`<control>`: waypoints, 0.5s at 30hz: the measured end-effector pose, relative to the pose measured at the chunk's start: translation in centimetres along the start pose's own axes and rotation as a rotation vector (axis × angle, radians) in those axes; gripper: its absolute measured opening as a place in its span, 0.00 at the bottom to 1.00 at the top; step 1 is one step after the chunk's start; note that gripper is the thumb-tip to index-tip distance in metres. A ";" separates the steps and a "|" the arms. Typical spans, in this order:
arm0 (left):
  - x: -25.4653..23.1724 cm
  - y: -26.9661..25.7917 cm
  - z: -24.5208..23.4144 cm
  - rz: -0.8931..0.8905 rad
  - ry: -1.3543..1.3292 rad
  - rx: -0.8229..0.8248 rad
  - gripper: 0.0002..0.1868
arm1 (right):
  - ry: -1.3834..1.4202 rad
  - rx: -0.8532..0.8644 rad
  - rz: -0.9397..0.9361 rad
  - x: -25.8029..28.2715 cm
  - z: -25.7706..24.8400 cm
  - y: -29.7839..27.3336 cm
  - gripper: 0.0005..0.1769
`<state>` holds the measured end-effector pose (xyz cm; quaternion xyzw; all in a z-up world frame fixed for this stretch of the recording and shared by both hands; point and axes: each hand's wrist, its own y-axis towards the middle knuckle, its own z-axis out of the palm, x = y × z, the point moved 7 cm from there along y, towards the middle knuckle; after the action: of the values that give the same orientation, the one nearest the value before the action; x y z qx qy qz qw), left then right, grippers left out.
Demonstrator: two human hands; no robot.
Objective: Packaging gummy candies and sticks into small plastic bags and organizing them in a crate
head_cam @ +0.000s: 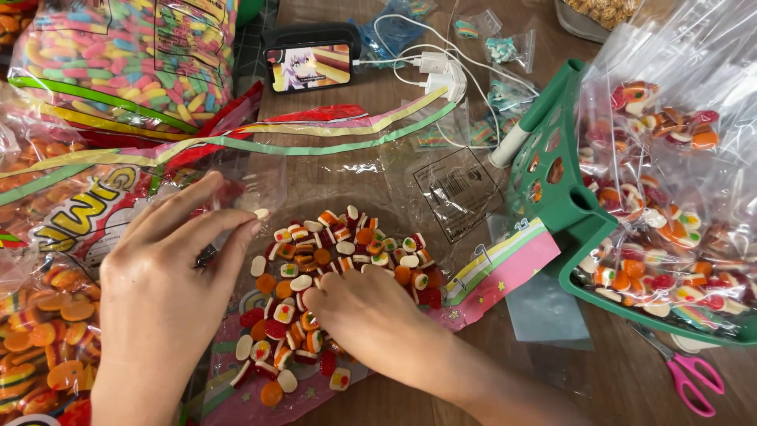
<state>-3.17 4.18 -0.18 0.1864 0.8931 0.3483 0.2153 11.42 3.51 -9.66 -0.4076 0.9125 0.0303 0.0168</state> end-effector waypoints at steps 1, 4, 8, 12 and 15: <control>0.0 0.0 0.2 0.003 -0.003 0.008 0.04 | -0.059 -0.033 -0.006 0.3 0.7 0.3 0.09; -0.3 0.0 0.8 -0.002 -0.008 0.037 0.06 | -0.136 -0.002 -0.055 0.1 1.4 0.7 0.04; -0.5 0.0 1.9 -0.006 -0.028 0.100 0.08 | 0.016 -0.029 -0.049 -2.5 -1.9 0.0 0.06; -1.7 0.1 3.1 0.101 -0.038 0.136 0.08 | 0.269 -0.250 0.052 -5.7 -8.4 -1.7 0.08; -2.8 0.1 3.7 0.167 -0.087 0.159 0.06 | 0.295 -0.557 0.095 -6.3 -11.4 -2.5 0.06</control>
<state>1.11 4.87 -1.81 0.2914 0.8892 0.2845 0.2087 17.41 5.72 1.98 -0.3533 0.8797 0.2206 -0.2293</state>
